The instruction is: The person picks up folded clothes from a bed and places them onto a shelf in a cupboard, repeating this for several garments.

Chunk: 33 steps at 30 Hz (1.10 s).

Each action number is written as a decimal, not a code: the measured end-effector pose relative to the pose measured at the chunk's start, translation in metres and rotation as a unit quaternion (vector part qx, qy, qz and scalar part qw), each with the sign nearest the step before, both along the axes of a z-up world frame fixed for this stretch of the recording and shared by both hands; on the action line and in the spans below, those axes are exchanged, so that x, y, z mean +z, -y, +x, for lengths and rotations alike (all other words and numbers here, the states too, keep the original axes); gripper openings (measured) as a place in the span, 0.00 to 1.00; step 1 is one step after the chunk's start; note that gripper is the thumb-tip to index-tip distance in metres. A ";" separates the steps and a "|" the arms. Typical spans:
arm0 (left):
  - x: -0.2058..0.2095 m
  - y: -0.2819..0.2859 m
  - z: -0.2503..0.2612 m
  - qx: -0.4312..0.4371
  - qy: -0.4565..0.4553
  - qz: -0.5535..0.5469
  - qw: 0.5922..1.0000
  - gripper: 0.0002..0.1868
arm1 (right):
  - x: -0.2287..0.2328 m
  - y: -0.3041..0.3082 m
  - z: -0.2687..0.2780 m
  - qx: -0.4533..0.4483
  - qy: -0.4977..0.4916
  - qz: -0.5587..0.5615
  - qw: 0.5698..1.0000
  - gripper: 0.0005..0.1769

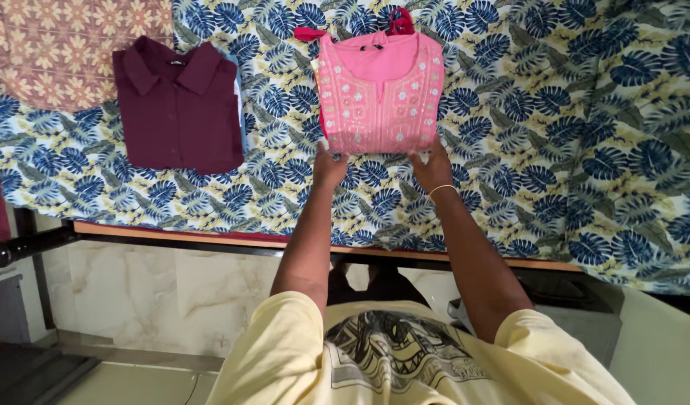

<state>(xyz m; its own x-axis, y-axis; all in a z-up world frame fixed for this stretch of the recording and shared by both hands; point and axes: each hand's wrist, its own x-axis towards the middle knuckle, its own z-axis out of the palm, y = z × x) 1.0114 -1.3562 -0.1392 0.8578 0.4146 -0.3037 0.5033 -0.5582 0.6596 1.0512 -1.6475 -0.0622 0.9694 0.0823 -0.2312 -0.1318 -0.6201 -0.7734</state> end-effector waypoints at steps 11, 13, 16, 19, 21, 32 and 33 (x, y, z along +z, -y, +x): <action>-0.010 0.000 0.025 0.207 -0.021 -0.236 0.949 0.19 | -0.050 0.004 0.037 -0.194 -0.082 0.111 0.971 0.12; -0.005 -0.001 0.025 0.226 -0.011 -0.236 0.945 0.17 | -0.035 -0.002 0.041 -0.237 -0.134 0.204 0.940 0.08; 0.013 0.001 0.027 0.256 0.009 -0.254 0.933 0.16 | -0.022 -0.009 0.044 -0.236 -0.147 0.214 0.936 0.07; 0.040 0.003 0.022 0.222 0.002 -0.279 0.934 0.13 | -0.021 -0.010 0.041 -0.222 -0.159 0.250 0.929 0.06; 0.058 0.002 0.015 0.202 -0.021 -0.402 0.893 0.10 | -0.021 -0.003 0.029 -0.218 -0.170 0.277 0.920 0.08; 0.037 -0.008 -0.171 -0.015 -0.433 -0.341 0.834 0.22 | -0.038 0.099 -0.142 -0.024 -0.512 0.173 0.841 0.12; 0.025 -0.005 -0.186 -0.049 -0.474 -0.307 0.824 0.22 | -0.041 0.103 -0.153 -0.022 -0.516 0.177 0.838 0.13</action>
<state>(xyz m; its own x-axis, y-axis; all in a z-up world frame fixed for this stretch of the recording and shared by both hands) 0.8251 -1.3514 -0.1142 0.1348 -0.1239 -0.9831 0.9275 -0.3334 0.1692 0.8981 -1.7503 -0.1031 0.2727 0.2924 -0.9166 -0.8599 -0.3532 -0.3685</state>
